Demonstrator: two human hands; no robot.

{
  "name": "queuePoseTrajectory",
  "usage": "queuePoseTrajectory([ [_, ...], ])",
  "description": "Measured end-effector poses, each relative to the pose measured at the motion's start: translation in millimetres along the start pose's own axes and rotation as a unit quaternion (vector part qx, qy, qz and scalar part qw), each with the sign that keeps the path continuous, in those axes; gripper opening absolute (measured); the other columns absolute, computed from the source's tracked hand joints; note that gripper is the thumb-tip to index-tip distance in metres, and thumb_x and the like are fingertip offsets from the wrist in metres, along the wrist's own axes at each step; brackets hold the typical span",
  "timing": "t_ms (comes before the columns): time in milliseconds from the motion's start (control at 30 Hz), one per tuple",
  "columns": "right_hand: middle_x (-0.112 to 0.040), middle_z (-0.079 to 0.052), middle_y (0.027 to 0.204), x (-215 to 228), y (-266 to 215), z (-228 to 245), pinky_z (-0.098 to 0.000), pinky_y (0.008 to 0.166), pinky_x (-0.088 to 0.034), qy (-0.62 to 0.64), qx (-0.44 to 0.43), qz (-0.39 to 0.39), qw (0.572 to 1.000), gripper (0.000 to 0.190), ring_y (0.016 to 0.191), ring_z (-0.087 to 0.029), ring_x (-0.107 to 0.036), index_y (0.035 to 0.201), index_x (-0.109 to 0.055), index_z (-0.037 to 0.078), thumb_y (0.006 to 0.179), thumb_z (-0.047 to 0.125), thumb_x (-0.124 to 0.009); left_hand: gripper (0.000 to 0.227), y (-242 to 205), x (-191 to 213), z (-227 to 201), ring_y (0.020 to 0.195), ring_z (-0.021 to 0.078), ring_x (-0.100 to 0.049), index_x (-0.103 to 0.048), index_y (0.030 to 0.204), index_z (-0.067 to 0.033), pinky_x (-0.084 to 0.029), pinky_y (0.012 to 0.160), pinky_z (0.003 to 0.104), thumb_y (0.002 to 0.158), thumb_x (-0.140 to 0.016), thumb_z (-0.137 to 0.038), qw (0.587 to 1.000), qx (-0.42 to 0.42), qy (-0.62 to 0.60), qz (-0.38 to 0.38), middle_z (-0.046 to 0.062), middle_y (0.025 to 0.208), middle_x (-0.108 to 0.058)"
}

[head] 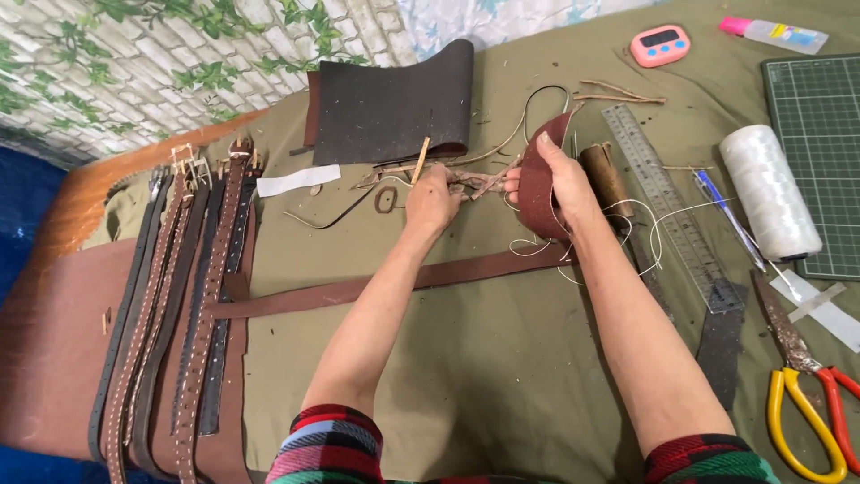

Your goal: Sanding the edges of a leather belt strip and then hand-stitching a leather loop onto it using an awl and thread.

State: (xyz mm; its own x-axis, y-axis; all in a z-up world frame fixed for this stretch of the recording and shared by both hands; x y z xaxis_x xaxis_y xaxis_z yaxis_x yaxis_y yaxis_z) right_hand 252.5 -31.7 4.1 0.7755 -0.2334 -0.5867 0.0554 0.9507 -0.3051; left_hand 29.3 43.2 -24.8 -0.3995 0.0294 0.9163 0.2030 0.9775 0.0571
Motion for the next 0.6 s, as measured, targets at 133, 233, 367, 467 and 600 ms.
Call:
queuePoseTrajectory([
  [133, -0.074, -0.030, 0.097, 2, 6, -4, -0.0521, 0.066, -0.069, -0.011, -0.001, 0.005, 1.000, 0.057, 0.077, -0.036, -0.079, 0.104, -0.057, -0.003, 0.095, 0.052, -0.069, 0.054, -20, 27, -4, 0.117, 0.0372, -0.068, -0.058, 0.126, -0.0114, -0.055, 0.099, 0.052, 0.079, -0.079, -0.028, 0.994, 0.073, -0.043, 0.067, 0.018, 0.115, -0.069],
  [233, -0.074, -0.029, 0.097, 1, 9, -4, -0.0513, 0.066, -0.069, -0.010, -0.005, 0.008, 1.000, 0.056, 0.077, -0.036, -0.079, 0.105, -0.055, -0.001, 0.095, 0.053, -0.069, 0.078, -52, 66, -23, 0.128, 0.0416, -0.061, -0.040, 0.147, -0.0128, -0.050, 0.108, 0.054, 0.078, -0.073, -0.027, 0.981, 0.110, -0.107, 0.118, 0.024, 0.129, -0.064],
  [367, -0.074, -0.029, 0.096, 4, 12, -7, -0.0522, 0.067, -0.069, -0.013, -0.001, 0.009, 1.000, 0.057, 0.077, -0.036, -0.079, 0.103, -0.055, -0.001, 0.095, 0.053, -0.069, 0.087, -74, 90, -23, 0.107, 0.0283, -0.063, -0.037, 0.156, -0.0211, -0.053, 0.086, 0.034, 0.077, -0.072, -0.022, 0.944, 0.170, -0.238, 0.150, 0.023, 0.124, -0.063],
  [467, -0.074, -0.029, 0.098, 1, 9, -8, -0.0535, 0.070, -0.069, -0.019, 0.001, 0.013, 1.000, 0.056, 0.079, -0.037, -0.079, 0.103, -0.055, 0.000, 0.095, 0.054, -0.069, 0.069, -71, 78, 4, 0.070, 0.0160, -0.066, -0.054, 0.146, -0.0122, -0.061, 0.051, 0.021, 0.078, -0.066, -0.010, 0.908, 0.189, -0.356, 0.115, 0.022, 0.099, -0.063],
  [600, -0.074, -0.030, 0.099, -1, 5, -6, -0.0539, 0.071, -0.069, -0.022, 0.012, 0.008, 1.000, 0.055, 0.080, -0.038, -0.079, 0.104, -0.055, 0.000, 0.096, 0.053, -0.069, 0.054, -63, 54, 45, 0.062, 0.0179, -0.065, -0.067, 0.133, -0.0136, -0.062, 0.053, 0.028, 0.080, -0.057, -0.008, 0.935, 0.130, -0.295, 0.151, 0.014, 0.069, -0.068],
])
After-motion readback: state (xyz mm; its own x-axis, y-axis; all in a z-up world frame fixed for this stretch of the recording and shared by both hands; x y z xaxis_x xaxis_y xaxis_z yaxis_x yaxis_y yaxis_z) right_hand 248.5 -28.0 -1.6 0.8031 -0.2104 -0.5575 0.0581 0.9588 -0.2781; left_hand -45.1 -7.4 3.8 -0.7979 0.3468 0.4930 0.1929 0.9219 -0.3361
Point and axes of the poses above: each hand's wrist, its own y-axis towards the middle knuckle, its own x-axis out of the back of the hand, z = x × y, the point moved 2 cm from there along y, towards the middle knuckle
